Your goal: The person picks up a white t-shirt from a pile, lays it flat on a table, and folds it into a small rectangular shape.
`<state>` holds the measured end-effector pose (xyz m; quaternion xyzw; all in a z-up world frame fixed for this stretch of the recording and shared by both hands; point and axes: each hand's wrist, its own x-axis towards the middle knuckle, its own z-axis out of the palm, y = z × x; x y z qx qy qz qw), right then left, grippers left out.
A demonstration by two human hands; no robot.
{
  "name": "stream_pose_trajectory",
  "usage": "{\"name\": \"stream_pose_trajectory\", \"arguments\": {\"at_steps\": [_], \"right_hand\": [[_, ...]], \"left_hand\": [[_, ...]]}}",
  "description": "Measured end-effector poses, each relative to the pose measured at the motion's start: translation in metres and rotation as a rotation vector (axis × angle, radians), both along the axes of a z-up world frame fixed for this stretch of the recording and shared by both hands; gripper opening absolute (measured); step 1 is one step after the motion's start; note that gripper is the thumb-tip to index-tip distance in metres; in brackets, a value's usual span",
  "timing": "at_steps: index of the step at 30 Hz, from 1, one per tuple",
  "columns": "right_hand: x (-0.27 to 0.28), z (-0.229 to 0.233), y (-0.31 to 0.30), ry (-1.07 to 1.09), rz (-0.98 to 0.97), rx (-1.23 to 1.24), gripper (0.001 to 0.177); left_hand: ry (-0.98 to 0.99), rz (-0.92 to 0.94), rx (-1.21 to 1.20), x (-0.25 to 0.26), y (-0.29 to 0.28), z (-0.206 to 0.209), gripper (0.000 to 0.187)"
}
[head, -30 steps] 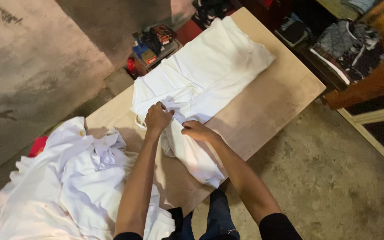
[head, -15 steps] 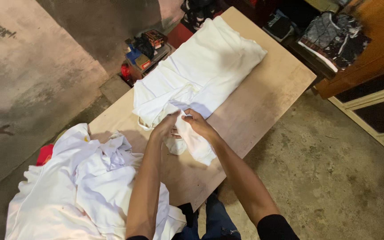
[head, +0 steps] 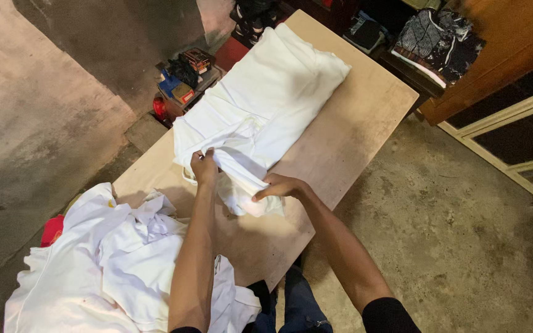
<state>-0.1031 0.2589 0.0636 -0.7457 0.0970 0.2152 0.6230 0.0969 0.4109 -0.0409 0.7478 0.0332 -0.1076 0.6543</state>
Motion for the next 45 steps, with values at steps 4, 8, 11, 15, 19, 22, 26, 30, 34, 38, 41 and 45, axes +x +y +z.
{"name": "stream_pose_trajectory", "arguments": {"at_steps": [4,8,11,15,19,22,26,30,34,38,41,45], "right_hand": [[0.0,0.002,0.002,0.085,-0.094,0.069,0.062],[0.003,0.011,0.004,-0.004,-0.199,0.073,0.068],[0.003,0.019,0.005,0.032,-0.216,0.029,0.061],[0.001,0.025,0.009,0.01,-0.3,0.097,0.065],[-0.004,0.022,0.007,-0.062,-0.287,0.134,0.063],[-0.01,0.018,0.003,-0.04,-0.25,0.152,0.061],[-0.019,0.003,-0.002,-0.009,-0.229,0.23,0.061],[-0.023,-0.005,-0.011,-0.033,-0.23,0.11,0.053],[-0.028,-0.004,-0.018,-0.109,-0.364,0.21,0.043],[-0.026,0.0,-0.025,-0.184,-0.419,0.324,0.038],[-0.021,0.004,-0.028,-0.197,-0.506,0.309,0.037],[-0.014,0.004,-0.028,-0.215,-0.618,0.293,0.034]], "left_hand": [[0.187,0.077,-0.113,-0.004,0.009,0.035,0.022],[0.25,0.027,-0.16,-0.01,0.02,0.067,0.016],[0.288,-0.125,-0.121,-0.008,0.022,0.068,0.013],[0.368,-0.221,-0.069,-0.016,0.018,0.058,0.016],[0.636,-0.309,-0.106,-0.037,0.008,0.05,0.029],[0.768,-0.383,-0.38,-0.048,-0.004,0.035,0.037],[0.696,-0.254,-0.637,-0.054,-0.018,0.038,0.038],[0.501,-0.16,-0.493,-0.06,-0.017,0.075,0.033],[0.59,-0.115,-0.65,-0.053,-0.009,0.086,0.038],[0.535,-0.12,-0.668,-0.043,0.0,0.085,0.038],[0.47,-0.125,-0.666,-0.037,0.004,0.1,0.036],[0.341,-0.086,-0.63,-0.038,0.006,0.125,0.041]]}}
